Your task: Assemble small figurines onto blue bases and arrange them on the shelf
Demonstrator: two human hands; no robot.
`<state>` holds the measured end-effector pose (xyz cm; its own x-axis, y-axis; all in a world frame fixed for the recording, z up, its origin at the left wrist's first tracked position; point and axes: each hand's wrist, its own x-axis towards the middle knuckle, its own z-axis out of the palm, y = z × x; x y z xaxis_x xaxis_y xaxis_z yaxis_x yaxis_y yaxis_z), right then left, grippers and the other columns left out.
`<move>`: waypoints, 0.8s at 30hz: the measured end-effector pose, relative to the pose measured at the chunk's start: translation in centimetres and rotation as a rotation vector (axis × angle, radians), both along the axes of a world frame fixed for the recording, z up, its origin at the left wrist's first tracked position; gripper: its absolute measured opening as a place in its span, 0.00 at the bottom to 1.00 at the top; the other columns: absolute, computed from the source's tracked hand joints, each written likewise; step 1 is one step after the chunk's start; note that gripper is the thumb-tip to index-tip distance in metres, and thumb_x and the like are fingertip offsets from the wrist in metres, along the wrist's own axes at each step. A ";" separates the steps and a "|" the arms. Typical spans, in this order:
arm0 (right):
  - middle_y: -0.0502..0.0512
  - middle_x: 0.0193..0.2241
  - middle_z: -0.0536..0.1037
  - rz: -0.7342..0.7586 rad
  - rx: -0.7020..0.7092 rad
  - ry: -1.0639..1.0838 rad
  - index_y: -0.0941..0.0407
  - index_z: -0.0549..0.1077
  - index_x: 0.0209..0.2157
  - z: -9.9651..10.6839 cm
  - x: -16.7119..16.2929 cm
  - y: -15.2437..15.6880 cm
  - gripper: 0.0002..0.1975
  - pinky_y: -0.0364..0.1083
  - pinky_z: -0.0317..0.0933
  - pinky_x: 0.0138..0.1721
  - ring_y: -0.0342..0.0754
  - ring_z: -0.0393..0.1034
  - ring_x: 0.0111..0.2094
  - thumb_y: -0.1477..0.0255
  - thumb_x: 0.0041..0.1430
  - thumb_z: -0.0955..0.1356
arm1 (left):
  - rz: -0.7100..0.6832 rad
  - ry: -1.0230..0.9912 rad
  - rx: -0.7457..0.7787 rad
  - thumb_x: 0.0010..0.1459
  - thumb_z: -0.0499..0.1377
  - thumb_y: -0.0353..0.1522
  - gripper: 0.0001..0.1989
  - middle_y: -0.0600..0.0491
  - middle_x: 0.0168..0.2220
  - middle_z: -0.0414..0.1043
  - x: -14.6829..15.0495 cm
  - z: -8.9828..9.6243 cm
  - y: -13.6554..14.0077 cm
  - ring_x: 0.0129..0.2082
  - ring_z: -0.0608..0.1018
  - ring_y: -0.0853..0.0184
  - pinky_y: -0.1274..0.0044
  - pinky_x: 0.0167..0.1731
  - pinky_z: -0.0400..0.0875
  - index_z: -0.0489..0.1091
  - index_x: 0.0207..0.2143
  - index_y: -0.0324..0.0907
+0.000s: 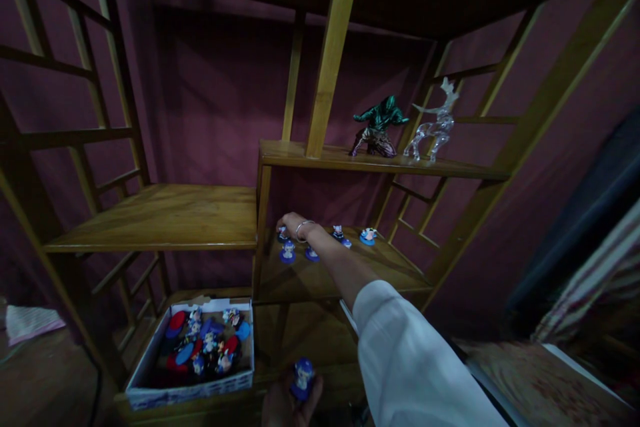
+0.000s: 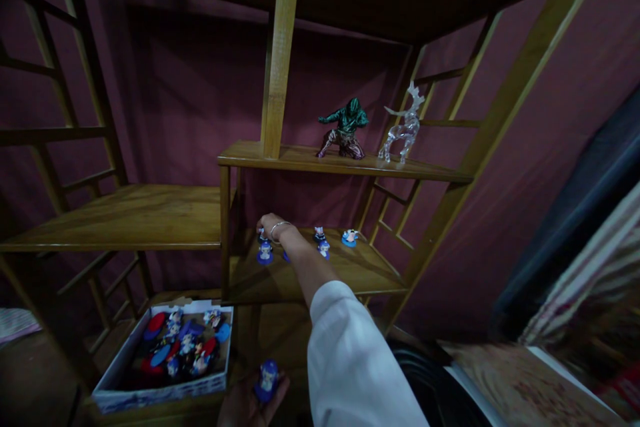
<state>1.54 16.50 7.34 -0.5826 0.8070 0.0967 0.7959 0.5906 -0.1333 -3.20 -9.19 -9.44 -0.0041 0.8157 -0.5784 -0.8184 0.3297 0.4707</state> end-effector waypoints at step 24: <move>0.48 0.36 0.77 0.013 -0.103 0.089 0.54 0.73 0.42 3.5 2.2 -5.6 0.15 0.36 0.60 0.36 0.42 0.69 0.37 0.74 0.49 0.67 | 0.045 -0.176 0.034 0.47 0.50 0.20 0.08 0.50 0.23 0.71 1.7 2.4 -2.6 0.29 0.76 0.64 0.62 0.42 0.69 0.66 0.23 0.38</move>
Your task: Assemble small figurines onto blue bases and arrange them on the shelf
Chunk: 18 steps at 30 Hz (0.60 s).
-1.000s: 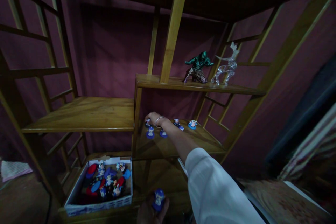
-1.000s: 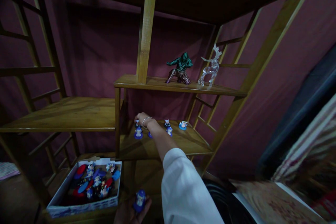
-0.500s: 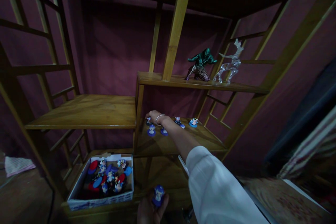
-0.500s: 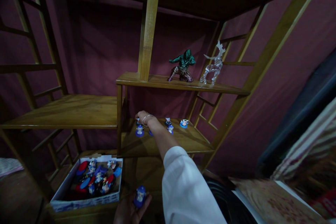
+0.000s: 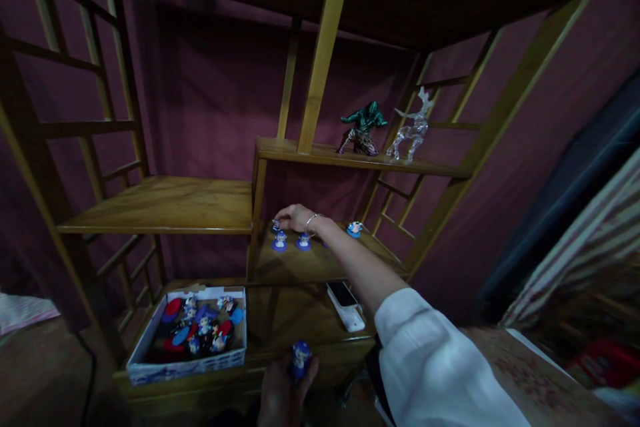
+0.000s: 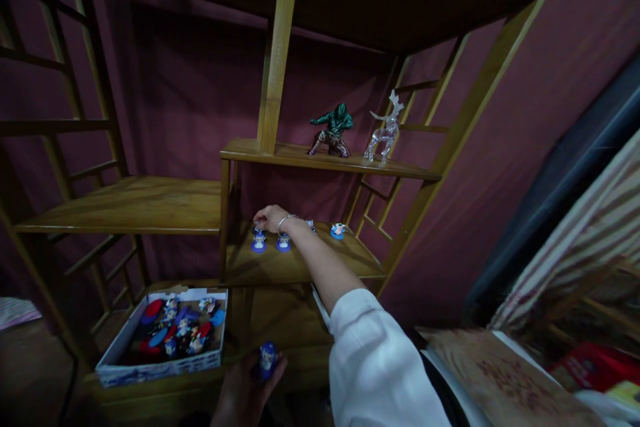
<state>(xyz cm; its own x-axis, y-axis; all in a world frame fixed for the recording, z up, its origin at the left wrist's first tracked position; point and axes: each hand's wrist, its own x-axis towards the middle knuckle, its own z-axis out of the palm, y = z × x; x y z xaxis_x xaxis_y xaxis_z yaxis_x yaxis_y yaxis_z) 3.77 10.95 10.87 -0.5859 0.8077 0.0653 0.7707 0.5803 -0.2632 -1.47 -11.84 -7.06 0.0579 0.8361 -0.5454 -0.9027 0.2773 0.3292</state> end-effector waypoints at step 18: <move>0.53 0.36 0.76 -0.119 0.043 -0.165 0.51 0.73 0.41 -3.5 -1.1 -2.3 0.18 0.38 0.59 0.35 0.46 0.70 0.36 0.74 0.45 0.68 | 0.062 -0.030 -0.079 0.49 0.50 0.20 0.10 0.52 0.22 0.70 0.2 0.9 -0.9 0.25 0.75 0.68 0.64 0.38 0.71 0.64 0.20 0.37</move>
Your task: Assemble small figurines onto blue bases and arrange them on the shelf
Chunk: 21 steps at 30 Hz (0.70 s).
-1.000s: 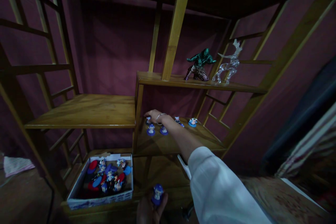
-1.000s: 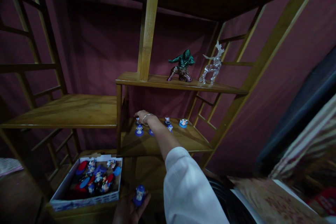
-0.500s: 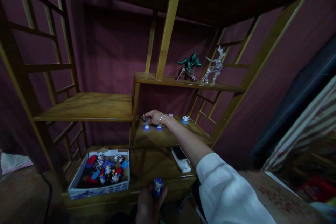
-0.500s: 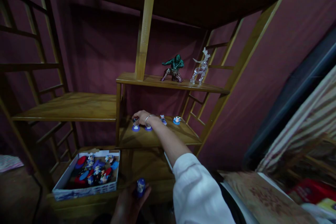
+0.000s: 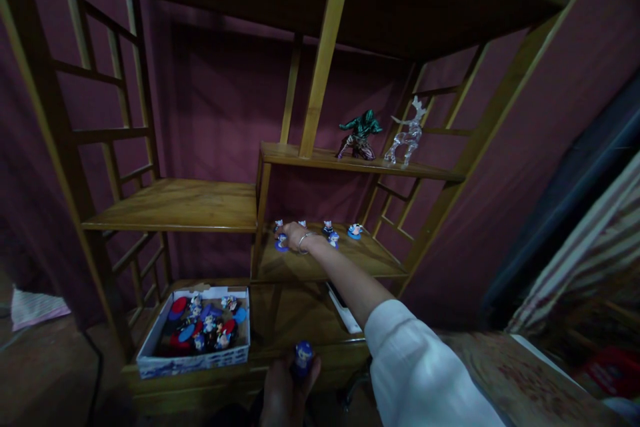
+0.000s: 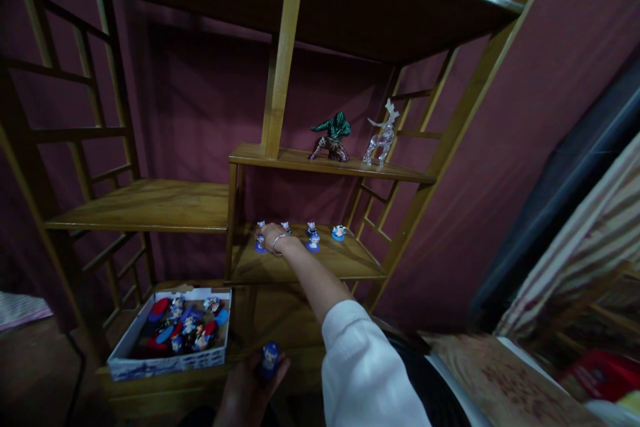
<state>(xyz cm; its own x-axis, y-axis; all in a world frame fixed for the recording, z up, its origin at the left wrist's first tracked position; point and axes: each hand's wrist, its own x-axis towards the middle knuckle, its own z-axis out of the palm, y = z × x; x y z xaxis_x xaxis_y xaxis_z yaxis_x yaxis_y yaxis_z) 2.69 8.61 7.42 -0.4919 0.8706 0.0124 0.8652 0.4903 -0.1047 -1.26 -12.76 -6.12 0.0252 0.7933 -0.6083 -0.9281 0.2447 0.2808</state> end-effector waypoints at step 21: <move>0.53 0.39 0.75 -0.023 0.053 -0.188 0.46 0.71 0.41 -0.2 -2.0 0.7 0.17 0.42 0.60 0.34 0.50 0.70 0.39 0.71 0.47 0.67 | -0.016 -0.021 -0.046 0.50 0.50 0.21 0.08 0.51 0.21 0.69 -0.8 0.3 0.1 0.24 0.74 0.68 0.64 0.37 0.71 0.63 0.21 0.37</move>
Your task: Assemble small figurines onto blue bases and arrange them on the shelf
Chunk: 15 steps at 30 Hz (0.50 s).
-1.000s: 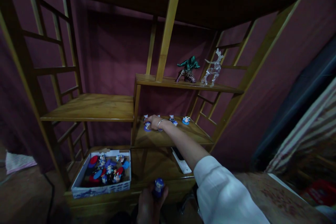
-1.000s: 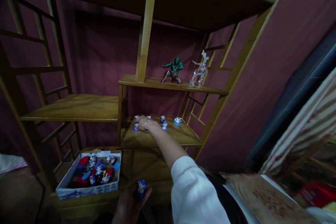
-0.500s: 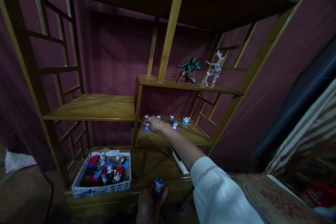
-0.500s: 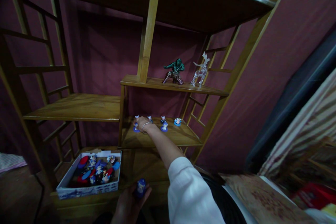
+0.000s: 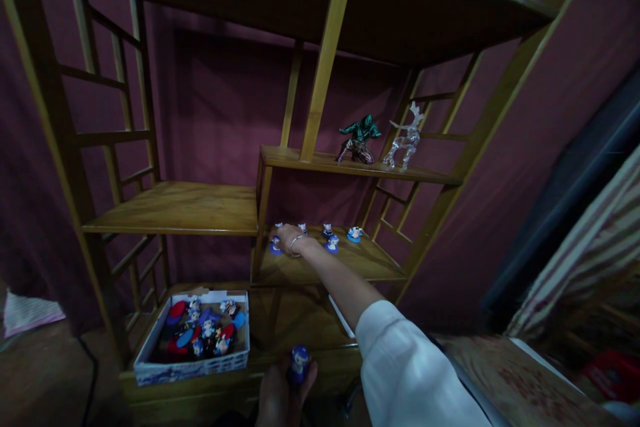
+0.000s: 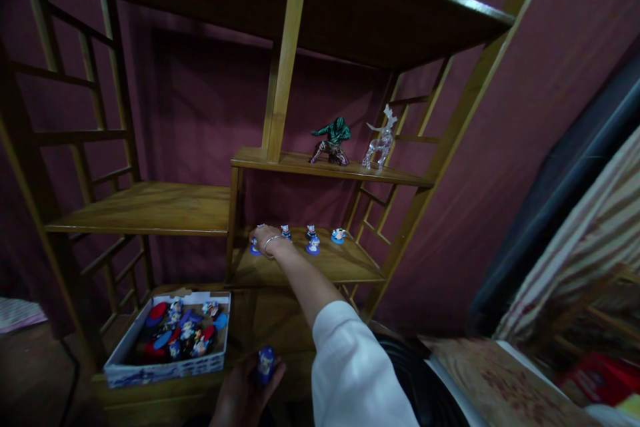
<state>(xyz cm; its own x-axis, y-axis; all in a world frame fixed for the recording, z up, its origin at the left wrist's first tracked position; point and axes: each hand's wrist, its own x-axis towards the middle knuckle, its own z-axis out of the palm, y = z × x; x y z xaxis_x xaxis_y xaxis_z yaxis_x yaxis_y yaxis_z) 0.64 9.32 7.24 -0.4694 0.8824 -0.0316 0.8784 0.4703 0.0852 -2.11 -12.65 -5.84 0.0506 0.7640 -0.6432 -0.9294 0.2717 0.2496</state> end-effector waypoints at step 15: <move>0.53 0.44 0.72 0.111 0.055 0.247 0.49 0.67 0.48 0.7 1.8 -1.3 0.24 0.41 0.58 0.42 0.48 0.66 0.45 0.71 0.45 0.68 | -0.037 0.014 -0.012 0.48 0.50 0.20 0.09 0.50 0.21 0.69 0.6 -0.4 0.4 0.25 0.75 0.66 0.66 0.37 0.72 0.64 0.20 0.38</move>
<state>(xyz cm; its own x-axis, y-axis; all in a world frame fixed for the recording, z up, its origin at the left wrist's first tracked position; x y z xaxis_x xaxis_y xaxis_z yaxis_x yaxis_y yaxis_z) 2.48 7.99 7.95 -0.5506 0.8225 0.1428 0.8192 0.5652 -0.0971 -1.48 -12.22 -6.21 0.0701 0.7538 -0.6534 -0.9151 0.3092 0.2587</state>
